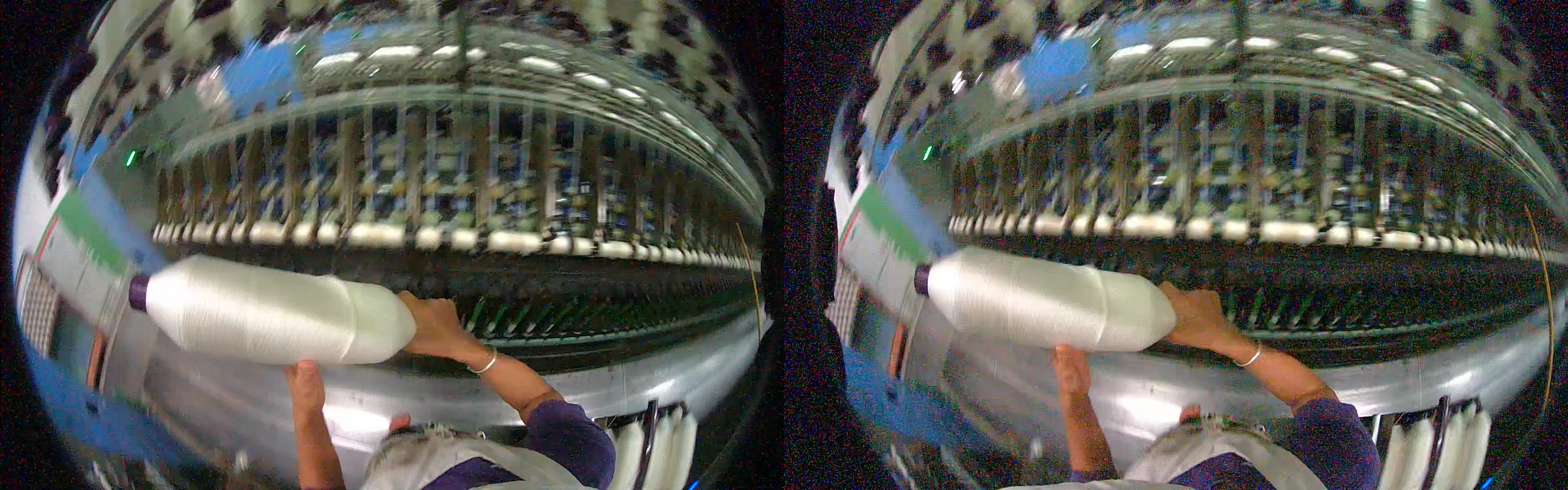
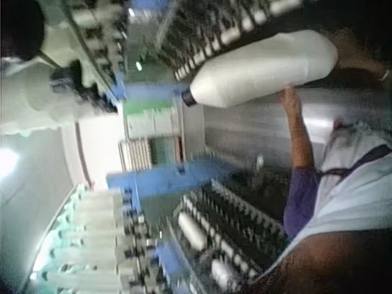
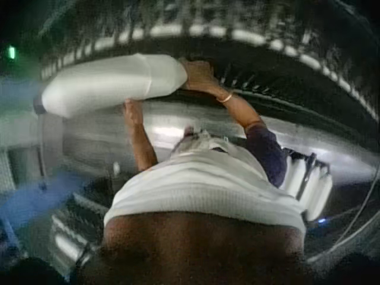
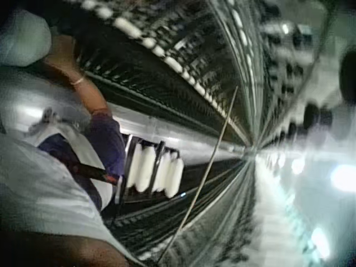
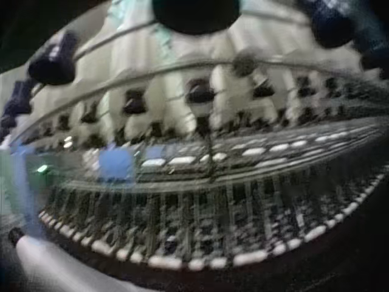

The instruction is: The person repeatedly picks up white yarn spools from a metal tray and places them onto the spinning machine's spindles. They also remove empty spindles and place them back into the tray, continuing the cycle of loading and unloading.

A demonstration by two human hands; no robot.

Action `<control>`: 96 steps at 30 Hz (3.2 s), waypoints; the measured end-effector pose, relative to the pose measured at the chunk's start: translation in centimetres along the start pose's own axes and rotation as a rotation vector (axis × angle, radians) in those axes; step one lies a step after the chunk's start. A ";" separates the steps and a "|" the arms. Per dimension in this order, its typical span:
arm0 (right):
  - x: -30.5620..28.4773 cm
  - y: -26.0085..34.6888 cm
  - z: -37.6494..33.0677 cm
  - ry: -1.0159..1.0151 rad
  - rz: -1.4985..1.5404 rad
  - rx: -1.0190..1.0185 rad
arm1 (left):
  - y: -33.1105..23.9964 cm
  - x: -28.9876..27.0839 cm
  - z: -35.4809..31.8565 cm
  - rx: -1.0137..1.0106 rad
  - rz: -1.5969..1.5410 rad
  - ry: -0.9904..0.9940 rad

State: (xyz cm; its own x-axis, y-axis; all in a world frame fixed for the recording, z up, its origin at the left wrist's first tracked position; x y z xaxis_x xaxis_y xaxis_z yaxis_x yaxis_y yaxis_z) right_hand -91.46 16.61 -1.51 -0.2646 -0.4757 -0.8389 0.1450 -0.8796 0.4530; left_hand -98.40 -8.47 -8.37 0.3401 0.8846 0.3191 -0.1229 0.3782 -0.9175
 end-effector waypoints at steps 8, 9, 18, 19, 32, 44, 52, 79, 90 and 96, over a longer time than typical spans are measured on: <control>-12.0 0.6 11.7 -0.860 -0.655 -0.360 | -13.9 11.6 10.2 0.843 0.893 0.182; -11.9 -0.4 14.8 -0.742 -0.726 -0.309 | -15.4 12.6 12.1 1.101 0.877 0.112; -10.2 -0.6 14.5 -0.769 -0.695 -0.204 | -11.1 13.8 23.8 1.434 1.434 0.130; -9.1 -0.7 11.6 -0.854 -0.608 -0.230 | -10.7 14.5 23.5 1.406 1.368 0.244; 16.1 -0.4 -61.0 -0.350 -0.181 2.008 | 0.6 24.2 9.6 0.883 0.479 0.291; 3.1 8.0 -85.5 -1.169 -0.864 1.770 | 14.0 39.2 -36.1 0.312 0.328 1.761; -7.8 2.1 -97.5 -1.036 -0.619 1.686 | 14.2 45.2 -54.2 0.253 0.423 2.039; -6.6 2.2 -73.6 -0.557 1.017 1.018 | 27.8 42.7 -54.3 -1.804 -0.421 1.269; -16.4 -10.5 -49.0 -0.269 -0.228 0.843 | 16.8 44.1 -24.1 -0.987 -0.877 1.032; -27.6 -17.9 -33.9 -0.709 -0.679 0.380 | 7.9 46.5 -11.8 -0.451 0.002 1.206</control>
State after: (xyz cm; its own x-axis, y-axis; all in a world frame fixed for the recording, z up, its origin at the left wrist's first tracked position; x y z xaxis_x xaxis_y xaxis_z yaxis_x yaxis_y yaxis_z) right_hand -54.40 45.57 3.27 -0.6933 0.3334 -0.6389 -0.5191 -0.8460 0.1220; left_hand -72.55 32.44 -3.62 0.9928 -0.0085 0.1192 0.1195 0.0427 -0.9919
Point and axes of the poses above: each hand's wrist, its own z-axis towards the middle knuckle, its own x-axis out of the palm, y = z × x, the point moved 8 cm from there along z, towards the middle knuckle, and after that the axes turned 5 degrees about -x, right-handed, at the moved point
